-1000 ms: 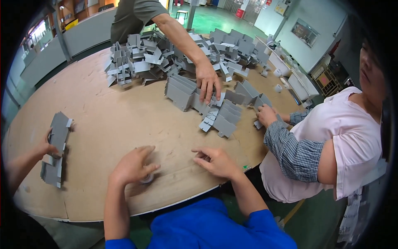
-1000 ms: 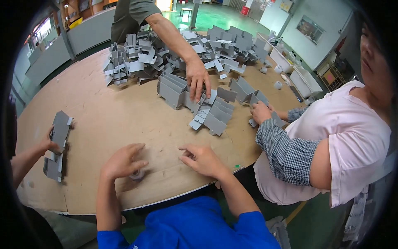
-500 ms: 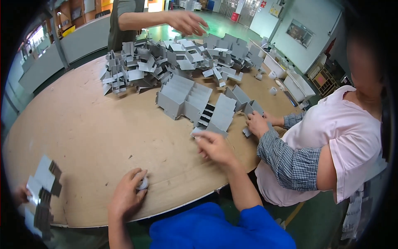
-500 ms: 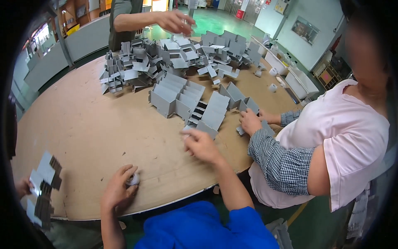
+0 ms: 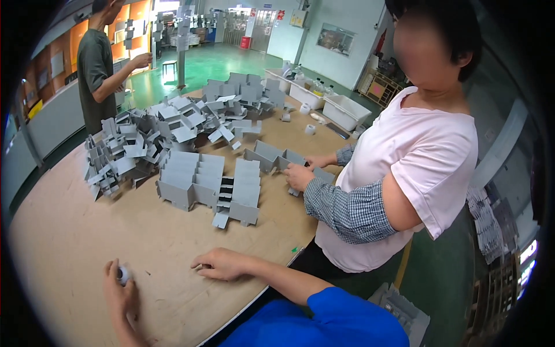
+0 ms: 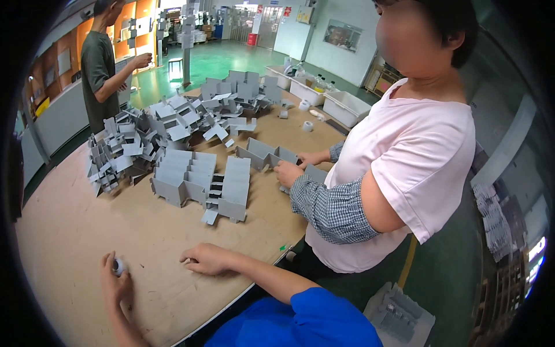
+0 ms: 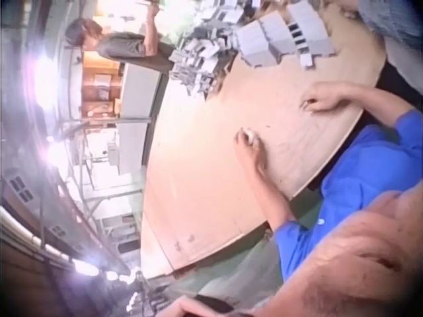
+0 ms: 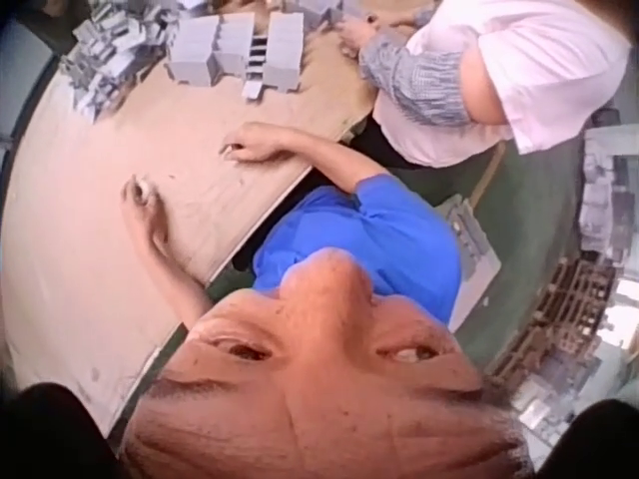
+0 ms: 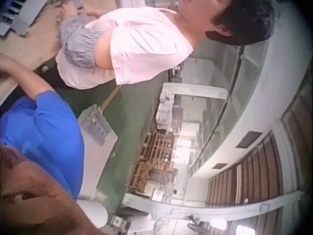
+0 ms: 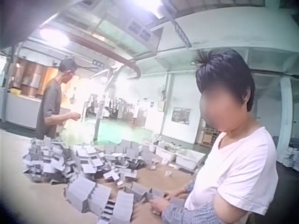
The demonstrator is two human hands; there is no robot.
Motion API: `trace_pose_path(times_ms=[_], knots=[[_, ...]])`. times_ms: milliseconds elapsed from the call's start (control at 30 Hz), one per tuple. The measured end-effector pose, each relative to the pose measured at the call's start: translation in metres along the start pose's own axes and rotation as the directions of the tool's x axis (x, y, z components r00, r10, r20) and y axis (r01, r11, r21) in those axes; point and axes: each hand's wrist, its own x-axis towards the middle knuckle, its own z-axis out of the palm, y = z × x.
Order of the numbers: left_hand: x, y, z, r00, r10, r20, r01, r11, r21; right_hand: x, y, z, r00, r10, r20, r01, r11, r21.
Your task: The person assembles grey L-shaped metal components into larger grid-like structures by hand, securing them with tape from a tape roll.
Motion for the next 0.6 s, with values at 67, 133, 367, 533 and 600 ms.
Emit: trace_pose_path(times_ms=[67, 133, 367, 533, 600], knots=[[0.009, -0.027, -0.004, 0.999, -0.037, -0.038, 0.037, 0.999, -0.008, 0.006, -0.003, 0.007, 1.0, -0.004, 0.013, 0.004, 1.0, 0.012], [0.015, -0.066, -0.011, 0.991, -0.102, -0.089, 0.105, 0.994, 0.03, 0.012, -0.005, 0.015, 0.999, -0.012, 0.033, 0.011, 1.0, 0.027], [-0.004, -0.2, -0.04, 0.91, -0.172, -0.378, 0.215, 0.974, 0.073, 0.053, -0.013, 0.045, 0.981, -0.181, 0.075, 0.18, 0.984, 0.018], [-0.012, -0.189, -0.021, 0.883, -0.194, -0.428, 0.201, 0.979, -0.03, 0.085, -0.01, 0.069, 0.973, -0.224, -0.047, 0.222, 0.974, -0.035], [-0.014, -0.17, -0.029, 0.884, -0.218, -0.414, 0.207, 0.976, -0.072, 0.091, -0.018, 0.075, 0.982, -0.167, -0.089, 0.167, 0.986, -0.006]])
